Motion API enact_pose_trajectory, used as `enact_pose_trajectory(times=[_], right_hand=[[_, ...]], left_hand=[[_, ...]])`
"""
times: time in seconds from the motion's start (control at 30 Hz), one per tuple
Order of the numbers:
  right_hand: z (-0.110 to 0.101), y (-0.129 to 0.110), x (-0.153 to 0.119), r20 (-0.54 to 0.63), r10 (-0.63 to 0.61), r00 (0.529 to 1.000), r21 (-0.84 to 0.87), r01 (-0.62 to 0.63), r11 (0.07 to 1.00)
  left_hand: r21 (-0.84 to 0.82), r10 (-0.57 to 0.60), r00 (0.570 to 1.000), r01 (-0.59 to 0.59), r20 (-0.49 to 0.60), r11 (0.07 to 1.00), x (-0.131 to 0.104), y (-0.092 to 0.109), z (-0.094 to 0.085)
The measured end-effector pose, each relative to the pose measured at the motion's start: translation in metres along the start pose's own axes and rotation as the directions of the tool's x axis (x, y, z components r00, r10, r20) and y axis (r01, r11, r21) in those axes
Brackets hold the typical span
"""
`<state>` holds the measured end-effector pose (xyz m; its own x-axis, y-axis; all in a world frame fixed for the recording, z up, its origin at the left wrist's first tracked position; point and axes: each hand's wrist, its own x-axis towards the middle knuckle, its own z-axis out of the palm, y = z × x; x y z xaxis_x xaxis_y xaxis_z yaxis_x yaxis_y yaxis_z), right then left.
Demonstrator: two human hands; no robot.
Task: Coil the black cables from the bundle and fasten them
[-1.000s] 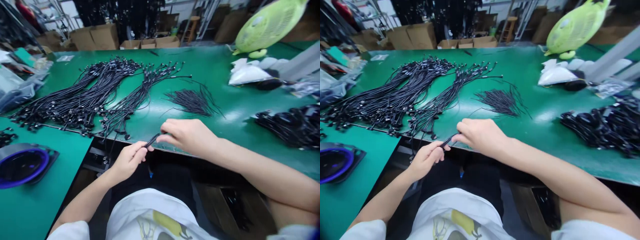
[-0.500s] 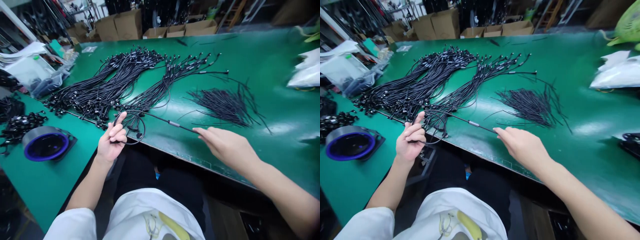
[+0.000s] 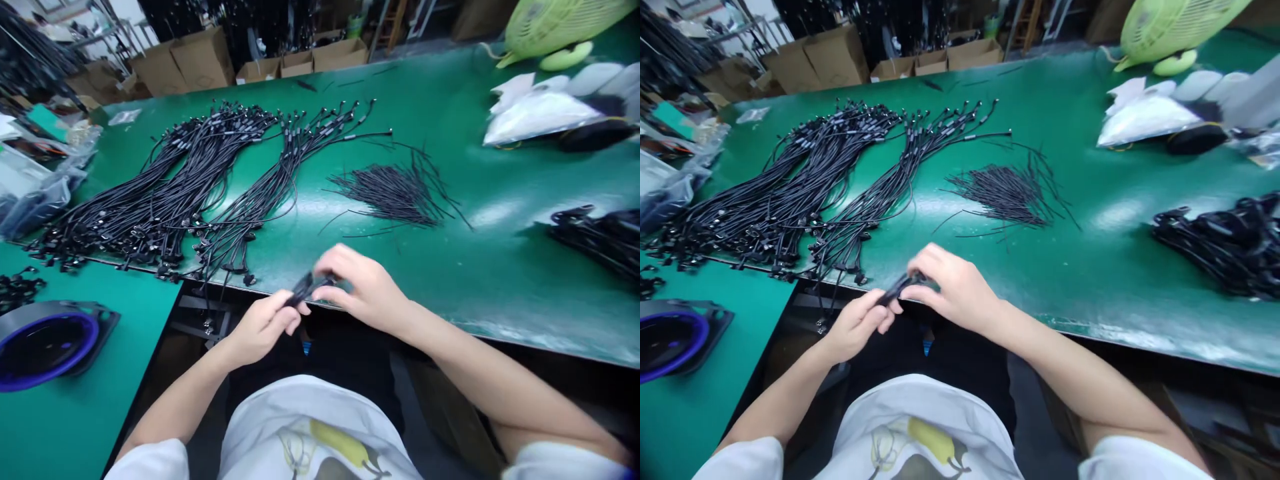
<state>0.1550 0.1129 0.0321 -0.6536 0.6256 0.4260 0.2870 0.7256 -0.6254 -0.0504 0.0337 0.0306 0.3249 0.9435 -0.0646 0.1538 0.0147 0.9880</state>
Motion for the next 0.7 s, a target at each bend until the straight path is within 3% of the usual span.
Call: enact_pose_trajectory(times=[0.1,0.2,0.27,0.37,0.43,0.53,0.6,0.7], right_hand=[[0.019,0.011,0.008,-0.064,0.214,0.975,0.279,-0.189,0.942],[0.045,0.007,0.010,-0.101,0.466,0.879,0.523,-0.351,0.776],[0.060,0.002,0.011,-0.113,0.570,0.814,0.686,-0.351,0.637],[0.071,-0.001,0.011,-0.019,0.594,0.804,0.820,-0.327,0.469],[0.068,-0.001,0.011,0.017,0.566,0.825,0.831,-0.327,0.451],[0.053,-0.003,0.009,0.118,0.508,0.854,0.835,-0.362,0.415],[0.045,-0.011,0.008,0.187,0.501,0.845,0.853,-0.393,0.344],[0.048,-0.028,0.007,0.177,0.546,0.819,0.895,-0.365,0.257]], left_hand=[[-0.414,-0.031,0.985,-0.043,-0.171,0.909,0.007,-0.005,0.004],[-0.604,-0.125,0.971,-0.025,-0.205,0.796,0.016,-0.015,0.015],[-0.689,-0.206,0.957,0.010,-0.203,0.725,0.022,-0.022,0.023],[-0.767,-0.241,0.936,-0.046,-0.258,0.641,0.023,-0.029,0.031],[-0.731,-0.227,0.943,-0.026,-0.245,0.681,0.019,-0.030,0.029],[-0.492,-0.157,0.973,0.055,-0.169,0.869,0.008,-0.031,0.020],[-0.254,-0.098,0.983,0.056,-0.154,0.966,0.002,-0.030,0.013],[0.012,-0.103,0.986,0.105,-0.135,0.994,0.000,-0.028,0.010]])
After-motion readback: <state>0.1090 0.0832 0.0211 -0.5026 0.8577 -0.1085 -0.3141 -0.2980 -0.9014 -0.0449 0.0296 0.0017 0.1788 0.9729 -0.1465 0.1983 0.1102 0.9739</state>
